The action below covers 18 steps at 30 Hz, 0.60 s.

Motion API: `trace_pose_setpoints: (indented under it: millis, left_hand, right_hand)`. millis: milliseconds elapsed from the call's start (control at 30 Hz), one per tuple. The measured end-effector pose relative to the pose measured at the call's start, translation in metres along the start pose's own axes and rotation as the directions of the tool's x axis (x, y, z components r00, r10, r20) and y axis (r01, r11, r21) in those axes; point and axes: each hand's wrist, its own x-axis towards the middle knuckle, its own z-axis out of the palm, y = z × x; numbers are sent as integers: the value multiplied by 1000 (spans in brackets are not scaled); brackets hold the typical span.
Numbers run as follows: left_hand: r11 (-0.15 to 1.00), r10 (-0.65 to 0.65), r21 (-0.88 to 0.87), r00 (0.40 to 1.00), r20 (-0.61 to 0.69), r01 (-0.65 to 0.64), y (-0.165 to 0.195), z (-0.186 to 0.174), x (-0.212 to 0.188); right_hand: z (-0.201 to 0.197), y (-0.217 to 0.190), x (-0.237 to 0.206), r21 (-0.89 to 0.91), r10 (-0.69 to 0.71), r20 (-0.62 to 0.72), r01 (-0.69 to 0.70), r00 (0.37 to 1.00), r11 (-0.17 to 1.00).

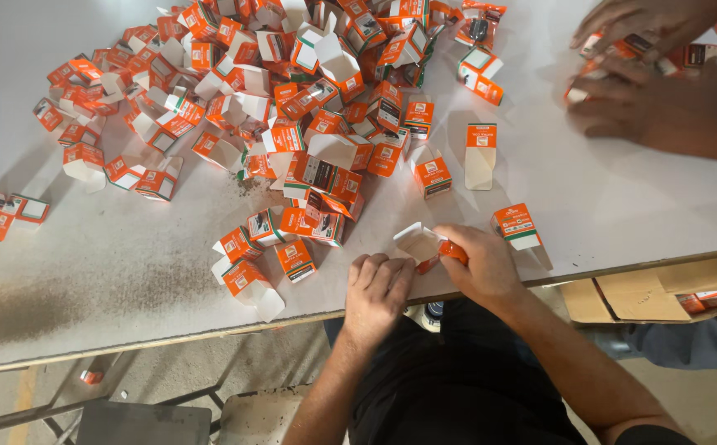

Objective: The person sits at a table covered with small orange product boxes and blister-packed items. They pick up a folded box, open it, insert a plastic-wrapped item, close the box flaps, and set the finished box aside, repeating this packing cycle continuously.

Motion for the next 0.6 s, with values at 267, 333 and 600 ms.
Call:
trace_pose_setpoints:
  millis: [267, 333, 600]
  left_hand:
    - [895, -383, -222, 921, 67, 388, 9, 26, -1]
    - [888, -397, -225, 915, 67, 402, 5, 30, 2]
    - [804, -385, -397, 897, 220, 442, -7, 24, 15]
  right_hand:
    - [6, 14, 15, 13, 251, 228, -260, 941, 965]
    - [2, 20, 28, 110, 303, 303, -349, 904, 931]
    - [-8, 16, 11, 394, -159, -161, 212, 974, 894]
